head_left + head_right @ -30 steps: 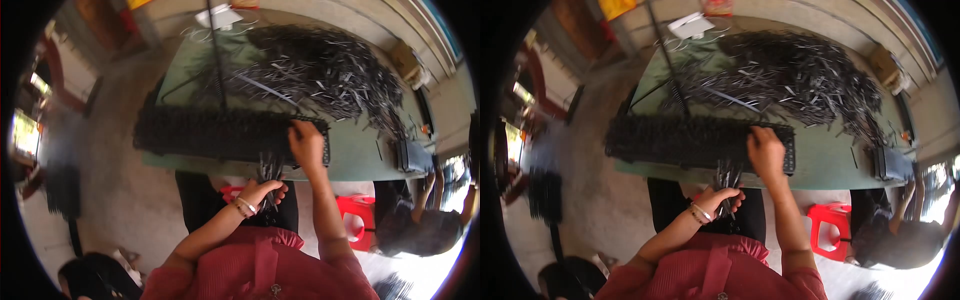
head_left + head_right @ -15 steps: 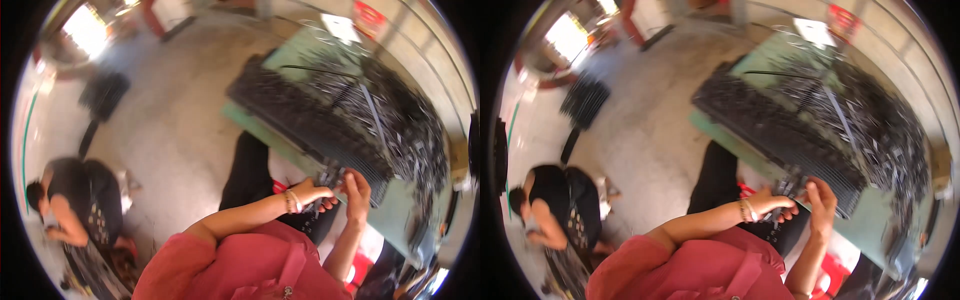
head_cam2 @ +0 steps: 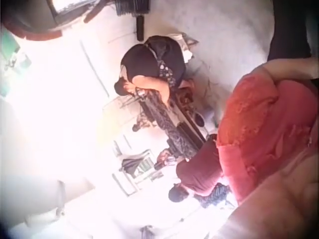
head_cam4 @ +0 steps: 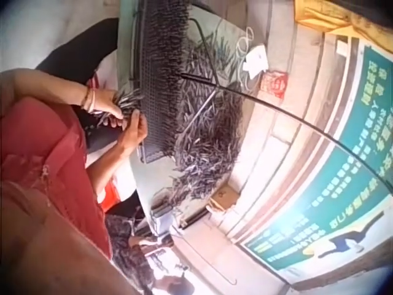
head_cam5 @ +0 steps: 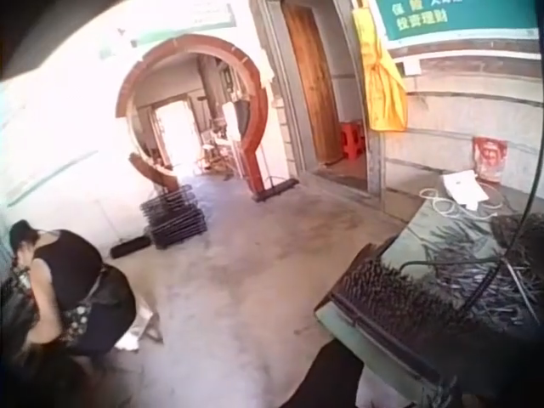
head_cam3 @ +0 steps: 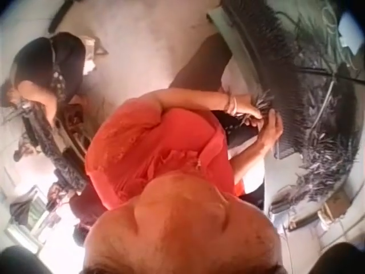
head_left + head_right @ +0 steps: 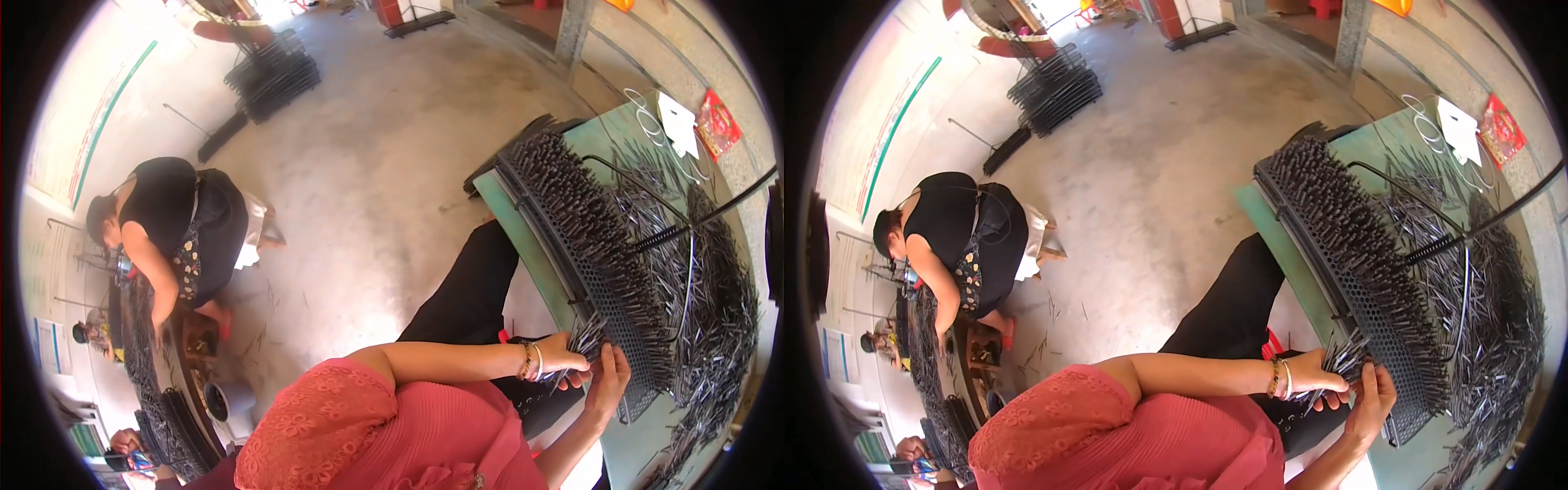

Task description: Manually inserting thin metal wires into a perforated plastic grid base to assemble industrial brushes or filters.

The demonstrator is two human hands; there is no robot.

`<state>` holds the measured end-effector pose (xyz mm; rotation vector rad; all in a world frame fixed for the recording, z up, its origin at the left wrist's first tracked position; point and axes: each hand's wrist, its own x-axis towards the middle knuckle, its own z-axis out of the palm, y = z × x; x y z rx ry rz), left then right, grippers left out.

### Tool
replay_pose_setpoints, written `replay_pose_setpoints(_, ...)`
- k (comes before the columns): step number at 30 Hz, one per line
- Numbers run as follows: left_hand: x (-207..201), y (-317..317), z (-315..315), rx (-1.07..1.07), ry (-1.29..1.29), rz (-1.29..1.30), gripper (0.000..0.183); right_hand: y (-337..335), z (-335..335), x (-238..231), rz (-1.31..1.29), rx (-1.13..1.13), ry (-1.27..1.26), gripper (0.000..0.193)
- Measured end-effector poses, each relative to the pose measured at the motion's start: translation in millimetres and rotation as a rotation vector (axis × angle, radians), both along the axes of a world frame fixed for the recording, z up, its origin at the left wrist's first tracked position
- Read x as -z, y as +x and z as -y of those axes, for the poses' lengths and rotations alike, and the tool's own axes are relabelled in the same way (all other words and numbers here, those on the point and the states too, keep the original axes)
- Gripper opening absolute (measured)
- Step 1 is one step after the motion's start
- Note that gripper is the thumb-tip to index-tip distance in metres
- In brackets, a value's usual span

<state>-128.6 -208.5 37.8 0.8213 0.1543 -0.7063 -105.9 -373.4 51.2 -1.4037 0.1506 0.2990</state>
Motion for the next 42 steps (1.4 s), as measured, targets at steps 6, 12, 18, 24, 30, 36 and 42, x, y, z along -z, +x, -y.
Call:
replay_pose_setpoints(6,5,-4,0,-0.066,0.067,0.024,0.021,0,-5,1,-0.007,-0.001,-0.038,0.016)
replay_pose_setpoints(12,0,2,-4,-0.039,0.051,0.023,0.022,-3,-14,-11,0.01,0.013,-0.088,0.014)
replay_pose_setpoints(18,5,5,11,-0.015,0.034,0.07,0.023,-11,-1,-9,0.066,0.093,-0.186,0.018)
replay_pose_setpoints(24,-3,1,18,0.001,0.002,0.08,0.027,-25,10,-15,0.053,0.229,-0.099,0.02)
replay_pose_setpoints(30,4,0,21,0.131,0.054,0.037,0.029,-35,20,-10,0.069,0.345,0.008,0.021)
replay_pose_setpoints(36,-7,12,14,0.246,0.161,0.049,0.028,-26,23,-11,0.095,0.456,-0.144,0.023)
replay_pose_setpoints(42,-6,14,19,0.263,0.139,0.089,0.02,-24,16,-22,0.037,0.356,-0.106,0.017)
